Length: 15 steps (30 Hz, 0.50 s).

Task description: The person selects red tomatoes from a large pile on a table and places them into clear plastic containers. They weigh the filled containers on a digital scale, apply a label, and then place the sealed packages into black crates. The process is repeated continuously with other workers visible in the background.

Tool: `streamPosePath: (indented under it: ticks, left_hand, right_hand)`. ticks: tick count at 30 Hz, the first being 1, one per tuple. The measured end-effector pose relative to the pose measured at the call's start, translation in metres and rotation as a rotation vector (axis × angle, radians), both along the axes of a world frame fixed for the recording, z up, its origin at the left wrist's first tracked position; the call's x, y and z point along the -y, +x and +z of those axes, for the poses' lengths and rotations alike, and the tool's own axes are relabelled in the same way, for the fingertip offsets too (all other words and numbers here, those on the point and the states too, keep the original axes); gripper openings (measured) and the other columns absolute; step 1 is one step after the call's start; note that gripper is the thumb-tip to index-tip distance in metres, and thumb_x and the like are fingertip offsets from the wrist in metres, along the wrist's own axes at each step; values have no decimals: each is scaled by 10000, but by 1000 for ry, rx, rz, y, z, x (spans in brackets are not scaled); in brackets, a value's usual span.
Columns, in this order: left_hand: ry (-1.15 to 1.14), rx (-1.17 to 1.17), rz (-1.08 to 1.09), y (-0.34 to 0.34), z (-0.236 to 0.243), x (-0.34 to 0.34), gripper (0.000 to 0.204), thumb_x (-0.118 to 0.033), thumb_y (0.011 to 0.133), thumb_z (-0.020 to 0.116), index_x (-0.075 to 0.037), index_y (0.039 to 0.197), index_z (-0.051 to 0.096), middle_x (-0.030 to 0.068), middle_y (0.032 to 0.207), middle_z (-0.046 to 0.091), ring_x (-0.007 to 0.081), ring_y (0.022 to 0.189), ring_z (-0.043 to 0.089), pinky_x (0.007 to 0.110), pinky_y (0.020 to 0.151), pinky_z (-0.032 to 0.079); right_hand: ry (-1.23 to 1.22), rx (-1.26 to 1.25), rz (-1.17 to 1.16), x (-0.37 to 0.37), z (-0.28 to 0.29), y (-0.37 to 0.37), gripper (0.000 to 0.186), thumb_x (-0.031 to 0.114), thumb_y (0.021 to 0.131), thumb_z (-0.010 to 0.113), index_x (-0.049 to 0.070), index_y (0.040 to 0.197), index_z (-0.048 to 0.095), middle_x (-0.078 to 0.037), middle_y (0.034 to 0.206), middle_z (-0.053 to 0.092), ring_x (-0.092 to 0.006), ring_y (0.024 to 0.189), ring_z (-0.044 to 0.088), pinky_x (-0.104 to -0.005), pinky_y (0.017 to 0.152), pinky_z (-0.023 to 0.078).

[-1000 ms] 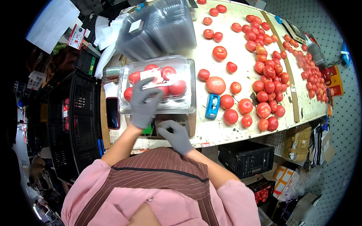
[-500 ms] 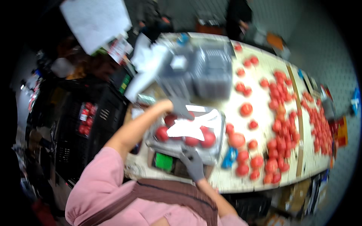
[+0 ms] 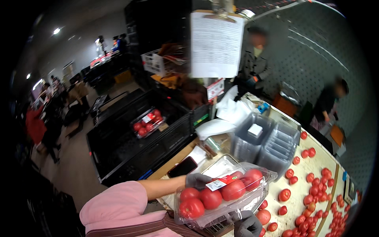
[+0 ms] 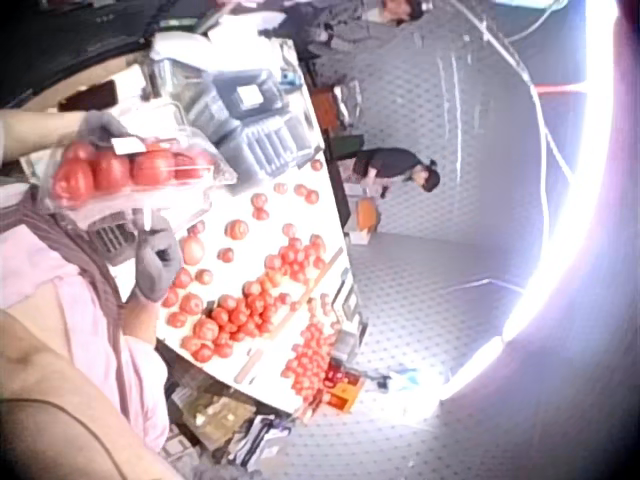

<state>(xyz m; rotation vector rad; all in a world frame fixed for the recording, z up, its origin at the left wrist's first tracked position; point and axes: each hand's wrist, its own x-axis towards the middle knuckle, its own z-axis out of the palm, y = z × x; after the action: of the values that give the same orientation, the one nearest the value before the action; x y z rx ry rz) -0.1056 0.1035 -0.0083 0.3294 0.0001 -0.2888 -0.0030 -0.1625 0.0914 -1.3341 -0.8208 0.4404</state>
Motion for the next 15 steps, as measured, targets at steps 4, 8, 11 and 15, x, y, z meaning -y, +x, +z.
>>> streamPosePath:
  ticks: [4, 8, 11, 15]
  left_hand:
    - [-93, 151, 124, -27, -32, 20, 428, -200, 849, 625, -35, 1237, 550, 103, 1162, 638, 191, 1035, 621, 332, 956, 473]
    - [-152, 245, 166, -50, -42, 39, 387, -170, 834, 614, -23, 1190, 575, 115, 1092, 667, 193, 959, 652, 321, 892, 515]
    - [-119, 129, 176, -56, -22, 44, 374, -166, 826, 617, -24, 1170, 586, 100, 1062, 677, 180, 921, 663, 302, 835, 539]
    - [-95, 86, 417, -83, -6, 52, 458, -209, 861, 592, -23, 1268, 498, 109, 1208, 600, 197, 1060, 604, 343, 960, 462]
  right_hand:
    - [207, -303, 629, 1, -3, -1, 191, 170, 859, 625, 24, 774, 535, -52, 679, 565, -116, 586, 485, -334, 565, 437]
    - [-542, -221, 364, 18, -56, 3, 205, 234, 851, 650, 38, 831, 594, -48, 709, 585, -130, 637, 529, -353, 624, 465]
    - [-371, -294, 303, -10, -55, -23, 151, 179, 851, 621, 30, 837, 602, -49, 732, 591, -123, 662, 540, -321, 631, 462]
    - [-248, -343, 320, -49, -49, -50, 92, 106, 850, 581, 19, 845, 612, -50, 762, 599, -114, 695, 554, -278, 640, 458]
